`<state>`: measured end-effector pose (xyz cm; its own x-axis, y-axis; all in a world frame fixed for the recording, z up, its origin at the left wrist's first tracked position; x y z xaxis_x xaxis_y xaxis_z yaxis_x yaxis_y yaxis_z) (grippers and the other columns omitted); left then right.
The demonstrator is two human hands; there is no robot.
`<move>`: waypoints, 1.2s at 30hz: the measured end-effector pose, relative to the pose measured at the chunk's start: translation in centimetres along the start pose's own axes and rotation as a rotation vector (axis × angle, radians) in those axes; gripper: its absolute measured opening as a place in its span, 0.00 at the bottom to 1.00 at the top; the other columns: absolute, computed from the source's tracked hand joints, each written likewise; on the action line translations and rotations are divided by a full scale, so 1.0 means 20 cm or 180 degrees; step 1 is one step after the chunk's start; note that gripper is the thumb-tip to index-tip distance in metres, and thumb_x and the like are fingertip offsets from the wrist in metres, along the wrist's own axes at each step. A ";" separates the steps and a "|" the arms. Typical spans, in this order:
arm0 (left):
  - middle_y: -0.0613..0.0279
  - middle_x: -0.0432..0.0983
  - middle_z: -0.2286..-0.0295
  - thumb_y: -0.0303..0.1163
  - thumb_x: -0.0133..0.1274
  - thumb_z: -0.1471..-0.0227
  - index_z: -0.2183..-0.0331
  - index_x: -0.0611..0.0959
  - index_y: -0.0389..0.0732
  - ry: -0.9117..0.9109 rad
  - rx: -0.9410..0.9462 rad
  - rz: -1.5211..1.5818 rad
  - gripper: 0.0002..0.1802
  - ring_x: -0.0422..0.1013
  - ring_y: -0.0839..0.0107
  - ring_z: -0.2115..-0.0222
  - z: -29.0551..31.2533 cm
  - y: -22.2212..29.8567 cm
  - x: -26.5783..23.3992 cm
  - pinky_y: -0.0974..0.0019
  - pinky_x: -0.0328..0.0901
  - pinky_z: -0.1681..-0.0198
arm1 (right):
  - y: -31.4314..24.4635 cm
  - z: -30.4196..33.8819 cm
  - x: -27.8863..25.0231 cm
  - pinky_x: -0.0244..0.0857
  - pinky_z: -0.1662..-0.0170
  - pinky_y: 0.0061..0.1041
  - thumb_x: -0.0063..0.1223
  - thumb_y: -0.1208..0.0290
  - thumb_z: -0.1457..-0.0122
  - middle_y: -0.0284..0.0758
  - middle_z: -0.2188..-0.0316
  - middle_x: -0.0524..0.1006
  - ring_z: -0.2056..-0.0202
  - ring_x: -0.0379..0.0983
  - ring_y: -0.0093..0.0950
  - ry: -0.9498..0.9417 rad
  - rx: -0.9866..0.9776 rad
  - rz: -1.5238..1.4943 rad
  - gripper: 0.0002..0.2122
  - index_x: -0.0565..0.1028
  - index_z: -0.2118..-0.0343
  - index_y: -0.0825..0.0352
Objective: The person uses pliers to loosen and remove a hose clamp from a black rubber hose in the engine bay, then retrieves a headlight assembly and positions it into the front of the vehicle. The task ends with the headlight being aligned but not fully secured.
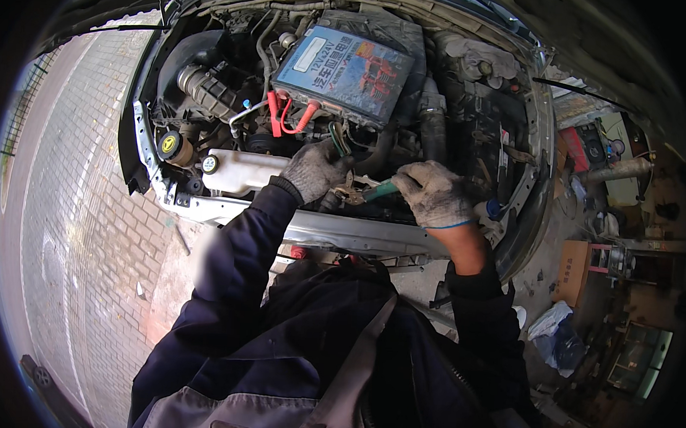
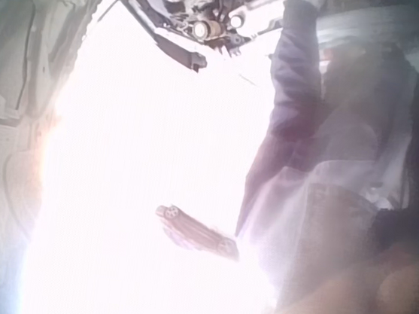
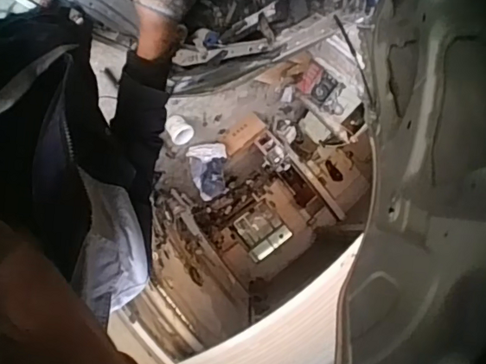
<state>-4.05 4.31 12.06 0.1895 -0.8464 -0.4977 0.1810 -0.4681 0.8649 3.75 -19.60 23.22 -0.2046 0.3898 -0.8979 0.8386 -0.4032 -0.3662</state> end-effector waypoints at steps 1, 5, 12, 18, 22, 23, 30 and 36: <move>0.37 0.83 0.68 0.45 0.65 0.38 0.58 0.84 0.31 0.0024 0.0007 0.0115 0.23 0.82 0.43 0.63 0.00 0.00 0.00 0.48 0.74 0.57 | 0.00 0.00 0.00 0.77 0.55 0.41 0.66 0.67 0.35 0.43 0.64 0.83 0.60 0.81 0.45 0.0026 0.0113 -0.0113 0.08 0.86 0.61 0.66; 0.36 0.84 0.65 0.43 0.64 0.37 0.55 0.84 0.31 0.0084 0.0151 0.0028 0.22 0.83 0.43 0.61 0.02 0.02 -0.01 0.49 0.75 0.57 | 0.02 0.01 0.03 0.76 0.55 0.41 0.64 0.66 0.34 0.43 0.66 0.82 0.60 0.80 0.44 0.0031 0.0377 -0.0244 0.08 0.84 0.62 0.66; 0.36 0.84 0.65 0.42 0.64 0.38 0.55 0.84 0.31 -0.0115 0.0080 -0.0041 0.22 0.83 0.44 0.60 0.01 0.03 0.00 0.49 0.75 0.57 | 0.06 0.06 0.06 0.77 0.49 0.39 0.59 0.68 0.30 0.42 0.57 0.85 0.54 0.82 0.45 -0.0177 0.0721 -0.0268 0.08 0.85 0.55 0.65; 0.36 0.84 0.66 0.42 0.65 0.39 0.56 0.84 0.31 0.0035 0.0126 0.0090 0.22 0.83 0.44 0.62 0.00 0.01 0.00 0.49 0.75 0.57 | 0.01 0.02 0.08 0.77 0.56 0.41 0.63 0.65 0.31 0.44 0.65 0.82 0.62 0.80 0.46 -0.0027 0.0031 0.0062 0.09 0.84 0.58 0.66; 0.35 0.83 0.66 0.43 0.66 0.40 0.57 0.84 0.31 0.0137 0.0150 -0.0015 0.22 0.82 0.42 0.62 0.02 0.02 -0.01 0.48 0.75 0.58 | 0.02 0.04 0.07 0.74 0.61 0.44 0.65 0.63 0.32 0.47 0.70 0.78 0.67 0.77 0.47 -0.0185 0.0820 0.0474 0.12 0.81 0.66 0.68; 0.35 0.83 0.66 0.43 0.66 0.40 0.58 0.84 0.31 0.0143 0.0168 -0.0005 0.22 0.82 0.42 0.62 0.02 0.02 -0.01 0.48 0.75 0.58 | 0.02 0.05 0.06 0.73 0.61 0.44 0.65 0.63 0.32 0.47 0.71 0.77 0.67 0.77 0.47 -0.0158 0.0781 0.0483 0.13 0.80 0.68 0.69; 0.35 0.83 0.69 0.45 0.66 0.41 0.60 0.85 0.30 0.0102 0.0095 -0.0121 0.24 0.82 0.41 0.63 0.01 0.03 -0.01 0.47 0.75 0.58 | 0.01 0.03 0.06 0.74 0.60 0.43 0.61 0.60 0.30 0.44 0.69 0.78 0.64 0.79 0.46 -0.0096 0.0257 0.0634 0.14 0.78 0.69 0.66; 0.35 0.83 0.67 0.45 0.66 0.40 0.58 0.85 0.30 0.0105 0.0009 0.0022 0.24 0.82 0.41 0.61 0.03 0.05 -0.03 0.47 0.75 0.56 | -0.02 0.03 0.01 0.75 0.56 0.41 0.59 0.70 0.31 0.42 0.65 0.78 0.61 0.79 0.45 -0.0264 0.0167 0.0322 0.06 0.79 0.63 0.66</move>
<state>-4.52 4.20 13.17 0.2225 -0.8408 -0.4935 0.1767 -0.4630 0.8686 3.08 -19.86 22.96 -0.1632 0.2762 -0.9471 0.8301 -0.4804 -0.2832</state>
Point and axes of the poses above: each hand's wrist, its own z-axis away from the middle knuckle, its own x-axis out of the palm, y = z × x, the point moved 2 cm from there along -z, towards the middle knuckle
